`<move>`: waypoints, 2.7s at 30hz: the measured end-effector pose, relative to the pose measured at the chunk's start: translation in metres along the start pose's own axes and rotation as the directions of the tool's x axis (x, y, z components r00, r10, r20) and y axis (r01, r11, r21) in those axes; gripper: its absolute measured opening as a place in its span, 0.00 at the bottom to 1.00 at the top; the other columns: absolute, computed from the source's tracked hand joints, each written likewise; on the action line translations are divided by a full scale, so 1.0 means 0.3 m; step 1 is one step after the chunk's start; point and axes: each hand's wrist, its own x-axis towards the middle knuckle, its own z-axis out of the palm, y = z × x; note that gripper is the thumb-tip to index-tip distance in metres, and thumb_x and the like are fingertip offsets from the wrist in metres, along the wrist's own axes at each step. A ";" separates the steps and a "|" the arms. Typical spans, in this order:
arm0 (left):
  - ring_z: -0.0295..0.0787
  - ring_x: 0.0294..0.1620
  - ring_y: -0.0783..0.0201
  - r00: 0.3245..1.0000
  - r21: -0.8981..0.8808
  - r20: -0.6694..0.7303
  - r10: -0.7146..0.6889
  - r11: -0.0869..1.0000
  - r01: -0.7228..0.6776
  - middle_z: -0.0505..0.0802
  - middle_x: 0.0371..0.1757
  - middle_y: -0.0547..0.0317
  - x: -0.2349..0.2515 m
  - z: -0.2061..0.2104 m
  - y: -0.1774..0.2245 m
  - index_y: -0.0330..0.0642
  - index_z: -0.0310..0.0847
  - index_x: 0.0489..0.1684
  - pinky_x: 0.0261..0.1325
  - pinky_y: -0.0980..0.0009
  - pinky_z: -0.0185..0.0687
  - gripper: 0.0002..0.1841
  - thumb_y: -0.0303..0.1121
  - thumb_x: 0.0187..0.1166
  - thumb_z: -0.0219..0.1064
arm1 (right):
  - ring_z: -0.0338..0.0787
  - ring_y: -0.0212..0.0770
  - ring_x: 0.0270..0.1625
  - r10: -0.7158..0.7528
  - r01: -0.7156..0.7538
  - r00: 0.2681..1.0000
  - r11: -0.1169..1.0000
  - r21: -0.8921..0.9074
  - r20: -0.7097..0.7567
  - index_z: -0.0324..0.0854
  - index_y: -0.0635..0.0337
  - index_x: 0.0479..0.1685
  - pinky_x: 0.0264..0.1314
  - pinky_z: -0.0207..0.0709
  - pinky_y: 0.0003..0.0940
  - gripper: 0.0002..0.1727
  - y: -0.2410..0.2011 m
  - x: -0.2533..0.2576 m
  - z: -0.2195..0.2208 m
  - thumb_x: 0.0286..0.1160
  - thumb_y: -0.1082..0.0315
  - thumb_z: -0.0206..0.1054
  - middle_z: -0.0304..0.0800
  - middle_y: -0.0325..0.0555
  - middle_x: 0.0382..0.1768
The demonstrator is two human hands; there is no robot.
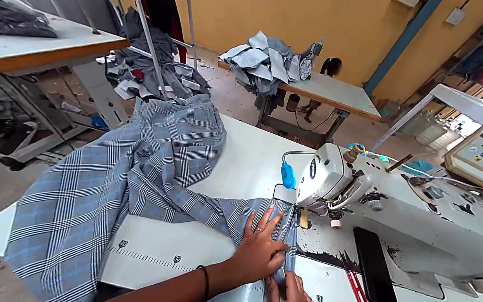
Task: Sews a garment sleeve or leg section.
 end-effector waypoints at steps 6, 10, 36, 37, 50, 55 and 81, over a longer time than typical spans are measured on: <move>0.36 0.98 0.40 0.999 0.038 0.033 -0.011 0.999 0.010 0.62 0.93 0.40 0.036 -0.003 -0.020 0.64 0.91 0.65 0.83 0.22 0.18 0.22 0.44 0.85 0.50 | 0.91 0.62 0.43 -0.003 0.004 0.999 0.999 0.039 -0.039 0.87 0.76 0.36 0.49 0.72 0.65 0.12 0.028 0.044 0.025 0.64 0.71 0.75 0.91 0.62 0.34; 0.31 0.98 0.40 0.997 0.054 0.075 -0.025 0.998 0.021 0.61 0.93 0.41 0.082 -0.010 -0.050 0.69 0.87 0.70 0.84 0.24 0.18 0.24 0.42 0.85 0.47 | 0.90 0.60 0.43 -0.010 0.013 0.999 0.998 0.061 -0.045 0.87 0.75 0.37 0.49 0.71 0.66 0.14 0.053 0.100 0.041 0.64 0.68 0.76 0.91 0.60 0.34; 0.64 0.82 0.41 0.823 -0.066 0.260 -0.504 0.842 0.536 0.75 0.77 0.39 0.258 -0.068 0.105 0.34 0.87 0.54 0.79 0.35 0.50 0.20 0.43 0.89 0.58 | 0.92 0.55 0.48 -0.109 0.118 0.991 0.986 0.119 -0.079 0.91 0.67 0.32 0.50 0.69 0.66 0.13 0.073 0.059 0.038 0.59 0.64 0.77 0.93 0.52 0.37; 0.63 0.82 0.39 0.810 -0.077 0.268 -0.521 0.827 0.557 0.75 0.78 0.38 0.270 -0.068 0.110 0.32 0.87 0.55 0.79 0.33 0.50 0.22 0.45 0.89 0.59 | 0.91 0.56 0.48 -0.108 0.118 0.991 0.985 0.123 -0.083 0.91 0.67 0.33 0.50 0.69 0.66 0.13 0.073 0.059 0.040 0.60 0.64 0.77 0.93 0.52 0.37; 0.69 0.78 0.35 0.900 -0.110 -0.090 -0.426 0.903 0.416 0.79 0.70 0.36 0.262 0.037 0.071 0.32 0.84 0.58 0.75 0.34 0.59 0.17 0.33 0.76 0.75 | 0.90 0.51 0.44 -0.088 0.101 0.993 0.979 0.176 -0.078 0.90 0.66 0.31 0.49 0.68 0.62 0.14 0.094 0.052 0.043 0.62 0.61 0.76 0.91 0.49 0.35; 0.79 0.72 0.41 0.990 0.062 -0.124 -0.067 0.995 0.075 0.89 0.60 0.42 0.185 0.061 0.031 0.35 0.92 0.44 0.72 0.32 0.61 0.07 0.23 0.79 0.66 | 0.90 0.48 0.39 -0.109 0.121 0.989 0.984 0.127 -0.101 0.90 0.63 0.27 0.46 0.70 0.58 0.14 0.078 0.042 0.037 0.63 0.58 0.75 0.90 0.45 0.29; 0.70 0.86 0.46 0.994 0.041 -0.008 0.109 0.993 -0.109 0.86 0.74 0.46 0.025 0.046 0.018 0.36 0.90 0.51 0.77 0.26 0.51 0.14 0.30 0.79 0.59 | 0.86 0.60 0.66 0.362 -0.309 0.926 0.891 -0.332 0.111 0.84 0.76 0.55 0.71 0.76 0.49 0.17 -0.020 0.455 0.020 0.85 0.66 0.63 0.85 0.68 0.59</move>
